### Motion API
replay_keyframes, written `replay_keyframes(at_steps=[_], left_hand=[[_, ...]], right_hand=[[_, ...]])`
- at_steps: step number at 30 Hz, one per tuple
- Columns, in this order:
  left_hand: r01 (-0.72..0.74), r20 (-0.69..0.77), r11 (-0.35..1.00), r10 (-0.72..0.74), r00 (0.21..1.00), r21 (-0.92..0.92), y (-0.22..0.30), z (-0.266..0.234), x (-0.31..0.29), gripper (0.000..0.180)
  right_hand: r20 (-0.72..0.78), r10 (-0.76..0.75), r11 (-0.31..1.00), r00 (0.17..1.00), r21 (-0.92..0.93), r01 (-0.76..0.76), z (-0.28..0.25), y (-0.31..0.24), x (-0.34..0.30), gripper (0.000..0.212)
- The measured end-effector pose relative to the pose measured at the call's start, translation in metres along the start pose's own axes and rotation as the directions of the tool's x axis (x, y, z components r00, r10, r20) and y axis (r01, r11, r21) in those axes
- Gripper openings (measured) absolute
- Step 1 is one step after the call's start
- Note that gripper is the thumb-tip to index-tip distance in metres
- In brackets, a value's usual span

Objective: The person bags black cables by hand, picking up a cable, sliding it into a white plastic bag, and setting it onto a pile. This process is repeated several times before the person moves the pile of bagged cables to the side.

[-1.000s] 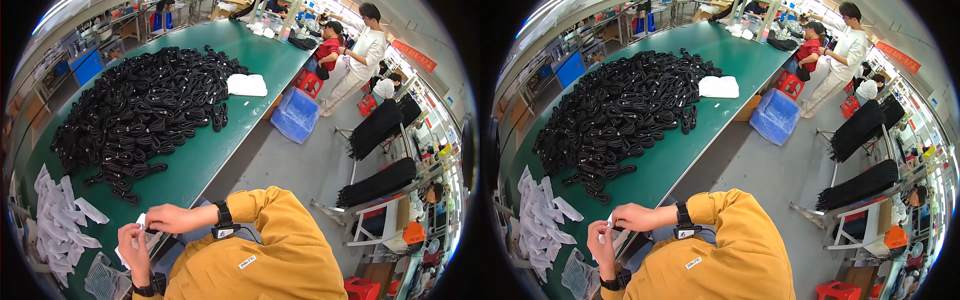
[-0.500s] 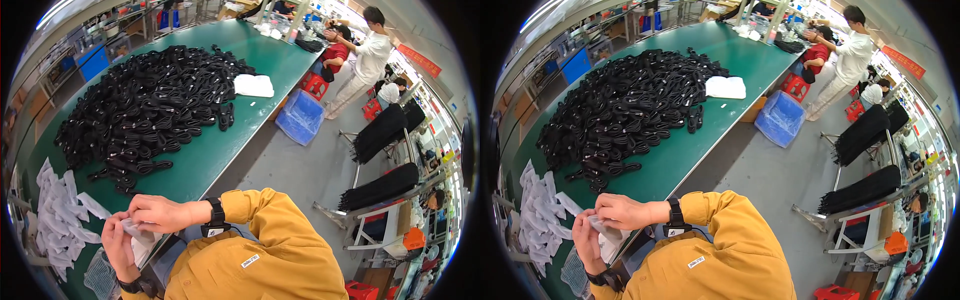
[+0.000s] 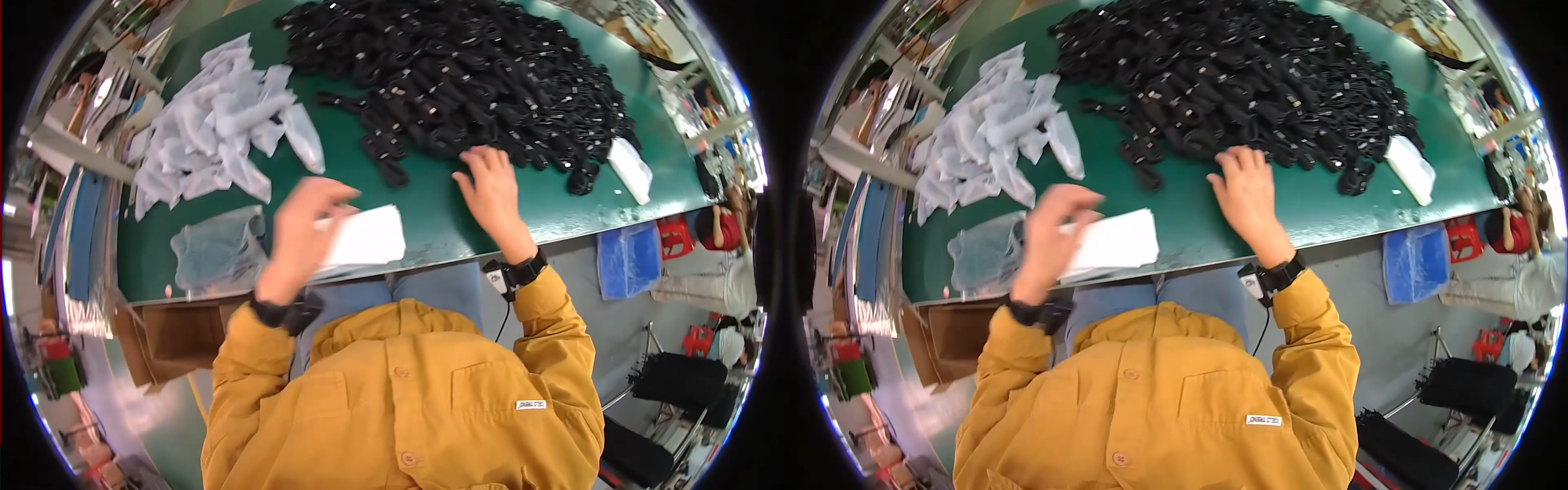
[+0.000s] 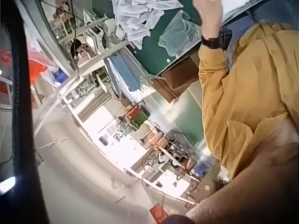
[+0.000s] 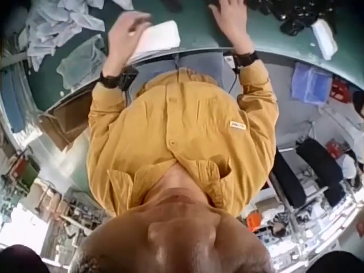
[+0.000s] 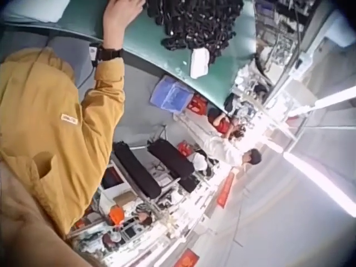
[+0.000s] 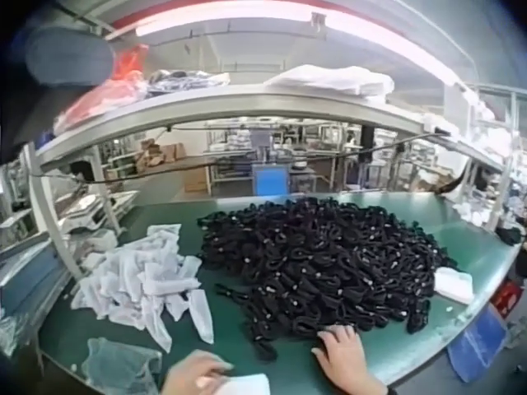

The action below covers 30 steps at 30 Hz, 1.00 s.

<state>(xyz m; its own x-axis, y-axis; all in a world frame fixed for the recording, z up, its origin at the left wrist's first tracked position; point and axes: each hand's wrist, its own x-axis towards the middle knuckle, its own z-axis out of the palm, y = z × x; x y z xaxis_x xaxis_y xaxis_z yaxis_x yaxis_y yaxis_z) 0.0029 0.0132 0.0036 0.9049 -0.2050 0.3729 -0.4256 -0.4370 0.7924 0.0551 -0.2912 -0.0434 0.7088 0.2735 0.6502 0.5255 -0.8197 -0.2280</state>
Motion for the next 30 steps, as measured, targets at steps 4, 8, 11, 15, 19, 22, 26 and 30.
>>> replay_keyframes(at_steps=[4, 8, 11, 15, 19, 22, 26, 30], left_hand=[[-0.162, 0.172, 0.982, 0.144, 0.974, 0.092, -0.009, 0.043, -0.025, 0.020], [-0.154, 0.184, 0.965, 0.115, 0.976, 0.214, -0.016, 0.056, -0.031, 0.015], [-0.126, 0.177, 0.967, 0.087, 0.980, 0.222, -0.022, 0.058, -0.036, 0.012], [-0.155, 0.092, 0.969, 0.139, 0.986, 0.193, -0.025, 0.060, -0.034, 0.012], [0.123, 0.119, 0.992, -0.126, 0.985, 0.035, -0.019, 0.058, -0.035, 0.009], [0.226, 0.119, 0.970, -0.215, 0.969, -0.086, -0.016, 0.055, -0.035, 0.008], [0.302, 0.135, 0.933, -0.279, 0.951, -0.195, -0.019, 0.051, -0.034, 0.009], [0.321, 0.140, 0.922, -0.296, 0.945, -0.218, -0.018, 0.049, -0.033, 0.009]], right_hand=[[0.108, 0.058, 0.974, 0.992, -0.222, -0.032, 0.011, 0.002, -0.002, 0.036], [0.199, 0.092, 0.994, 0.976, -0.081, -0.077, 0.011, -0.004, -0.020, 0.047], [0.371, 0.246, 0.962, 0.896, 0.017, -0.271, -0.012, -0.031, -0.013, 0.042], [0.530, 0.159, 0.970, 0.833, 0.074, -0.232, -0.029, -0.046, -0.016, 0.038], [0.493, 0.016, 0.991, 0.870, 0.107, -0.079, -0.025, -0.045, -0.015, 0.033], [0.311, -0.173, 0.981, 0.935, -0.036, 0.193, -0.021, -0.035, -0.004, 0.030], [0.260, -0.205, 0.977, 0.944, 0.002, 0.211, -0.025, -0.028, -0.001, 0.026], [0.295, -0.034, 0.961, 0.955, 0.273, -0.050, -0.031, -0.055, -0.008, 0.026]])
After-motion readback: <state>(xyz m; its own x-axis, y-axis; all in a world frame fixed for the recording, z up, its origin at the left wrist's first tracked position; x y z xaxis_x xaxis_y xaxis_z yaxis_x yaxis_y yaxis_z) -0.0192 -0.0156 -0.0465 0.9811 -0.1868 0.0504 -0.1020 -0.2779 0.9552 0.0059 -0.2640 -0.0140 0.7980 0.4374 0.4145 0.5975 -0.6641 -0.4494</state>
